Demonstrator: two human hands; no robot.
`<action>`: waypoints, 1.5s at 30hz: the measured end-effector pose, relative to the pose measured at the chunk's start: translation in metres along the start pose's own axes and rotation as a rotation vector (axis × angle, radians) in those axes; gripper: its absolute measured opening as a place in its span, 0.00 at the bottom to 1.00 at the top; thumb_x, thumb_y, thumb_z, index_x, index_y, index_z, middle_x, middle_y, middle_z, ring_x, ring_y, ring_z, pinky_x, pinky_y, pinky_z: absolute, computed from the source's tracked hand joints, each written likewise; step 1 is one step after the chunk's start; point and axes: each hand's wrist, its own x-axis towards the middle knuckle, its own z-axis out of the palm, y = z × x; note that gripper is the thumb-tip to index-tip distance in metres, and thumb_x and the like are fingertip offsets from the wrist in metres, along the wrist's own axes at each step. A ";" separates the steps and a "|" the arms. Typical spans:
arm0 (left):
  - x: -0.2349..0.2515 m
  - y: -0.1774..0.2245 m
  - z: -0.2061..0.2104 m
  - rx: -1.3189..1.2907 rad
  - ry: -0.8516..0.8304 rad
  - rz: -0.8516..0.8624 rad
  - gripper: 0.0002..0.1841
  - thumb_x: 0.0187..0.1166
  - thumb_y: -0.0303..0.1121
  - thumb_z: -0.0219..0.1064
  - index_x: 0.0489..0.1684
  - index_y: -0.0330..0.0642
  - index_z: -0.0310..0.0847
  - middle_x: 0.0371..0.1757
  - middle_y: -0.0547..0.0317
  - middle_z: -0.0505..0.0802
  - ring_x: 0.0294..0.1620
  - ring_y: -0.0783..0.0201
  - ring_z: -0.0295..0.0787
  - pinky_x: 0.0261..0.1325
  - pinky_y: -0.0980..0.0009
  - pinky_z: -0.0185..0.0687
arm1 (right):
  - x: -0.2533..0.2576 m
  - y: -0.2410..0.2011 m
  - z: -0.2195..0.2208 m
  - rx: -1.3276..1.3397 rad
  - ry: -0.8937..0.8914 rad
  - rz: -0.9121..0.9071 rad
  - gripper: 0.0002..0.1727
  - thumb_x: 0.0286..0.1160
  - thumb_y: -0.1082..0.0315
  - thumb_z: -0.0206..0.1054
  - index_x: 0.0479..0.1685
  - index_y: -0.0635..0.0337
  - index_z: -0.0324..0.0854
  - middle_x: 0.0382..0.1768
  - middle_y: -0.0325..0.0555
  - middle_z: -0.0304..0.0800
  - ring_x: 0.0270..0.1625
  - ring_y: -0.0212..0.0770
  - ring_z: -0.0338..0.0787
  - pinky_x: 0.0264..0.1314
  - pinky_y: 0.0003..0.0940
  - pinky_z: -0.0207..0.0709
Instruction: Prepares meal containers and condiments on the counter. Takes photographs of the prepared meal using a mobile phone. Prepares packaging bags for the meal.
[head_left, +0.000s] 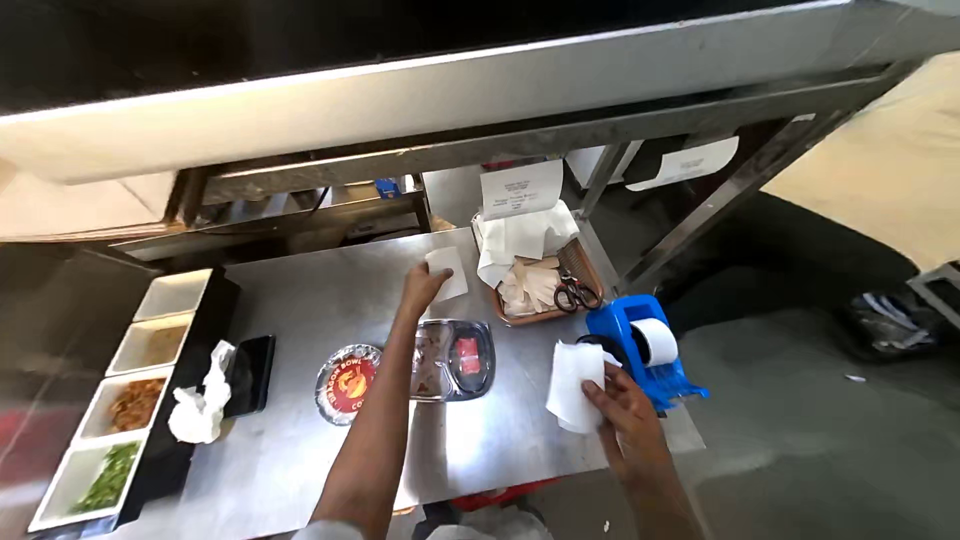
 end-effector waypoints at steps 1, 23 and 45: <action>-0.035 0.007 -0.007 -0.079 -0.022 0.047 0.27 0.74 0.41 0.78 0.67 0.35 0.82 0.56 0.39 0.93 0.56 0.45 0.93 0.64 0.40 0.86 | 0.001 -0.006 0.014 0.123 -0.086 0.028 0.26 0.72 0.72 0.70 0.71 0.67 0.74 0.50 0.50 0.92 0.49 0.40 0.94 0.55 0.38 0.91; -0.266 -0.154 -0.008 0.241 -0.002 -0.060 0.23 0.80 0.40 0.69 0.69 0.37 0.82 0.53 0.44 0.95 0.56 0.49 0.94 0.66 0.48 0.85 | -0.041 0.135 0.100 -0.888 -0.120 -0.078 0.26 0.68 0.57 0.79 0.65 0.58 0.84 0.48 0.47 0.90 0.43 0.41 0.90 0.47 0.41 0.87; -0.313 -0.151 -0.016 0.470 0.263 0.407 0.15 0.74 0.46 0.68 0.50 0.53 0.93 0.62 0.59 0.91 0.63 0.56 0.87 0.65 0.58 0.84 | 0.195 0.031 0.110 -1.528 0.010 0.032 0.26 0.65 0.48 0.77 0.45 0.67 0.88 0.53 0.66 0.90 0.59 0.67 0.89 0.58 0.73 0.76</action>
